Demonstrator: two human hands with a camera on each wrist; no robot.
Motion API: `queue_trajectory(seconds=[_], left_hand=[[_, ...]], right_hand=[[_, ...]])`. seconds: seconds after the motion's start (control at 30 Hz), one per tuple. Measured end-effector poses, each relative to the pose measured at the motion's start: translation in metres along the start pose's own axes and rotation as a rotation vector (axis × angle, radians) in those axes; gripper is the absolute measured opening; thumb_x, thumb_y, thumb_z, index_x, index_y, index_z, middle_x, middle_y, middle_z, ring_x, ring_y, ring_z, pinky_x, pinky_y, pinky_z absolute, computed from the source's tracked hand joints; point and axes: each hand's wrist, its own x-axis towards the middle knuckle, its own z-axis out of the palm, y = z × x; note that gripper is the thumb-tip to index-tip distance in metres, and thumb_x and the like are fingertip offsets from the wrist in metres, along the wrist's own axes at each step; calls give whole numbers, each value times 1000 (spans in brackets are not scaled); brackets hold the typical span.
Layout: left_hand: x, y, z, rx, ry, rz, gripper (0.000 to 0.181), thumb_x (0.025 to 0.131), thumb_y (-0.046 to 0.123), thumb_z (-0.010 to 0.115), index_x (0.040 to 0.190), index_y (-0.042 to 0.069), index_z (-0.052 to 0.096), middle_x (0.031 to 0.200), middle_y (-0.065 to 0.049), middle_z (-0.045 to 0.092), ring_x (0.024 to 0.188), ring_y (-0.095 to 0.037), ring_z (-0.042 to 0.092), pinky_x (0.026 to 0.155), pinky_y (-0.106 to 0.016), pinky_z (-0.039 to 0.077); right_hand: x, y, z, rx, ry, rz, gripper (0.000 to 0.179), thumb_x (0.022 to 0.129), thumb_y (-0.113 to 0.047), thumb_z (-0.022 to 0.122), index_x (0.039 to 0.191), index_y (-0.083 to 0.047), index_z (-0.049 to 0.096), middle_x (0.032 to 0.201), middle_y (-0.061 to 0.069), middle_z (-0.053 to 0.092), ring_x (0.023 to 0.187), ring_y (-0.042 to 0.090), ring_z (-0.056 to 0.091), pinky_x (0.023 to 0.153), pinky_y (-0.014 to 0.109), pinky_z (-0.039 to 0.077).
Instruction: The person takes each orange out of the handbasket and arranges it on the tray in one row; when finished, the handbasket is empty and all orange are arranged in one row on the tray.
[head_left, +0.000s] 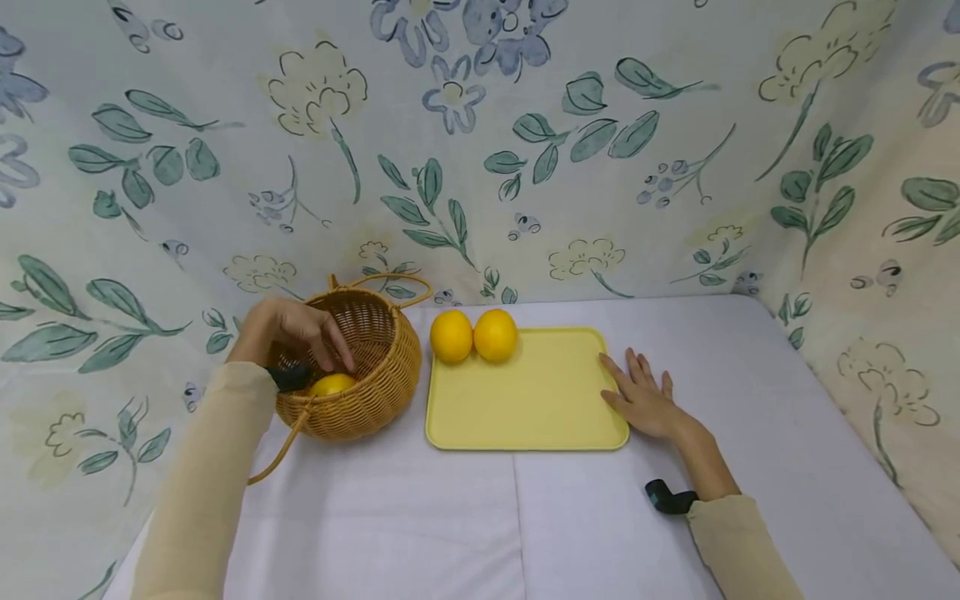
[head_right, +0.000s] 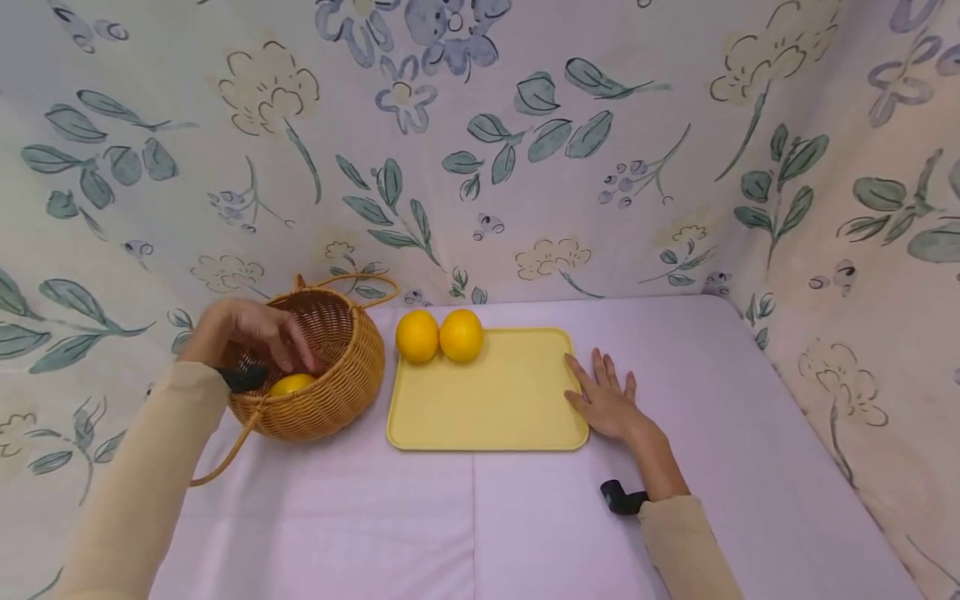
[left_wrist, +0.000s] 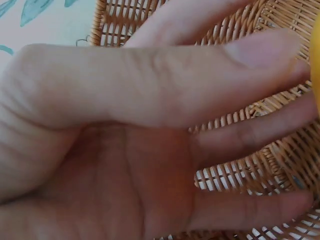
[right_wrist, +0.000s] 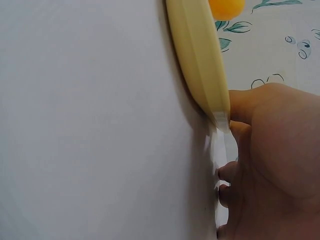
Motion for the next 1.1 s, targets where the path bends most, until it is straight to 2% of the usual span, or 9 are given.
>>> queue_trajectory(seconds=[0.13,0.33,0.63,0.87,0.97,1.1], left_hand=[[6,-7,1,-38,-30,-7,29,95,3,71,123,1,75,132,-6,72,115,-16,66,98,-31,58],[13,-18,0,-88,-61,-13,29,95,0,69,123,1,75,136,-6,70,123,-17,63,103,-31,55],[16,-17,0,-83,-63,-50,29,99,2,65,126,6,75,142,-4,65,132,-17,55,119,-39,42],[15,-18,1,-92,-50,-42,30,100,-1,60,125,6,75,143,-6,65,134,-19,55,121,-41,41],[15,-19,2,-85,-55,-31,31,101,-2,57,124,5,76,144,-7,65,139,-21,54,125,-44,36],[14,-19,2,-84,-68,-25,33,100,-2,53,123,4,76,148,-9,62,147,-28,46,129,-55,23]], right_hand=[[0,0,0,-1,1,-4,68,110,-40,45,166,-14,17,168,37,-9,154,58,-11,114,79,-17],[-1,-1,1,7,-1,-7,67,110,-41,44,166,-15,18,168,35,-9,155,56,-11,115,79,-18],[0,0,0,-5,0,8,67,109,-41,44,166,-15,18,168,34,-9,155,56,-11,115,78,-18],[0,0,1,-5,5,7,67,109,-40,44,166,-15,18,168,34,-9,155,56,-11,115,78,-18],[-1,-1,1,-4,5,7,67,109,-40,44,166,-15,18,168,35,-9,155,56,-11,115,78,-18],[-2,-1,0,-1,7,3,67,109,-39,44,166,-15,18,168,35,-9,155,56,-11,115,78,-18]])
